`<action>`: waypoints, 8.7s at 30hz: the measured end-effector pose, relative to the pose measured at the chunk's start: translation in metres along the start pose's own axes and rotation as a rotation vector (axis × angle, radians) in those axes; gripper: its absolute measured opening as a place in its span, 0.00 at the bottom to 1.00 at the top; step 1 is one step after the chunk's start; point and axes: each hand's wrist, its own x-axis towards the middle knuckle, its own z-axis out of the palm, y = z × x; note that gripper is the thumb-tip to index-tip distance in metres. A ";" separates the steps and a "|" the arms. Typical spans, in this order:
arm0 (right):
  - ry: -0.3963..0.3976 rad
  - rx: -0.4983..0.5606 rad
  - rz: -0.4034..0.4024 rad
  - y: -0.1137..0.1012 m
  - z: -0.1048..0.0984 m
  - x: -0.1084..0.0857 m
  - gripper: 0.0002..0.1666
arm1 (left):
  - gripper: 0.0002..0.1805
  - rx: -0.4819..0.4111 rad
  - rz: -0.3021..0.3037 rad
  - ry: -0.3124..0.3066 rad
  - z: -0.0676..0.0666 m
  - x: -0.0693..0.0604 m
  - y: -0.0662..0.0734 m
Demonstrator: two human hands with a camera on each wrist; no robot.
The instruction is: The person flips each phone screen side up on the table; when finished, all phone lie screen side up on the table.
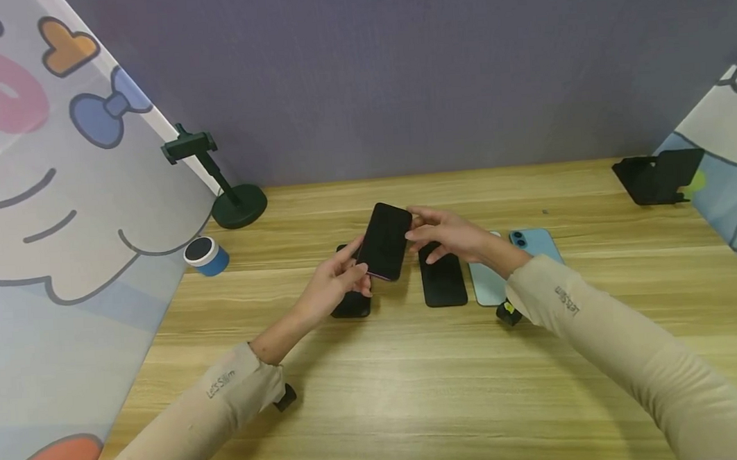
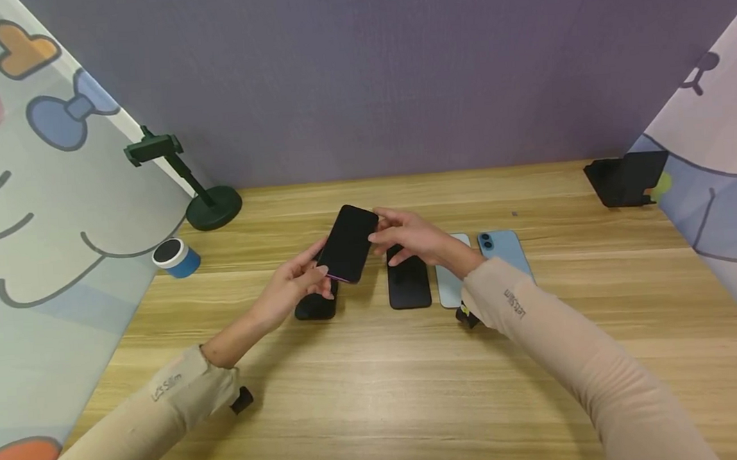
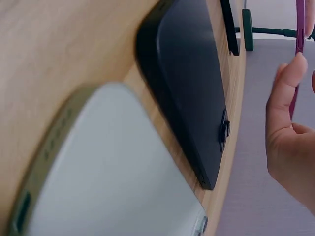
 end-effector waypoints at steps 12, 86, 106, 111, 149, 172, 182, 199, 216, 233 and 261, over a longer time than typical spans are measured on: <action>0.072 -0.042 -0.042 0.000 0.003 0.002 0.47 | 0.45 0.044 -0.091 -0.171 -0.002 -0.001 0.006; -0.018 -0.285 0.145 0.014 0.014 0.012 0.48 | 0.61 0.715 -0.360 -0.192 0.018 0.014 0.001; -0.019 -0.380 0.173 0.008 0.015 0.015 0.49 | 0.62 0.809 -0.433 -0.194 0.025 0.021 0.006; -0.009 -0.390 0.177 0.006 0.016 0.015 0.48 | 0.62 0.819 -0.447 -0.199 0.026 0.022 0.007; -0.044 -0.699 0.036 0.004 0.013 0.017 0.44 | 0.56 1.299 -0.403 -0.193 0.034 0.019 0.012; -0.099 -0.737 0.007 0.006 0.007 0.016 0.38 | 0.54 1.322 -0.331 -0.199 0.029 0.015 0.009; -0.107 -0.752 -0.009 0.005 0.007 0.014 0.38 | 0.53 1.313 -0.326 -0.219 0.028 0.015 0.008; -0.067 -0.629 0.019 0.006 -0.012 -0.001 0.40 | 0.51 1.295 -0.219 -0.206 0.030 0.019 0.015; 0.011 -0.587 0.077 0.015 -0.046 -0.047 0.44 | 0.45 1.329 0.022 -0.245 0.054 0.036 0.009; 0.038 -0.572 0.112 0.020 -0.050 -0.050 0.42 | 0.46 1.424 -0.009 -0.270 0.072 0.047 0.002; 0.004 -0.478 0.129 0.021 -0.054 -0.041 0.47 | 0.44 1.483 -0.014 -0.252 0.079 0.048 -0.002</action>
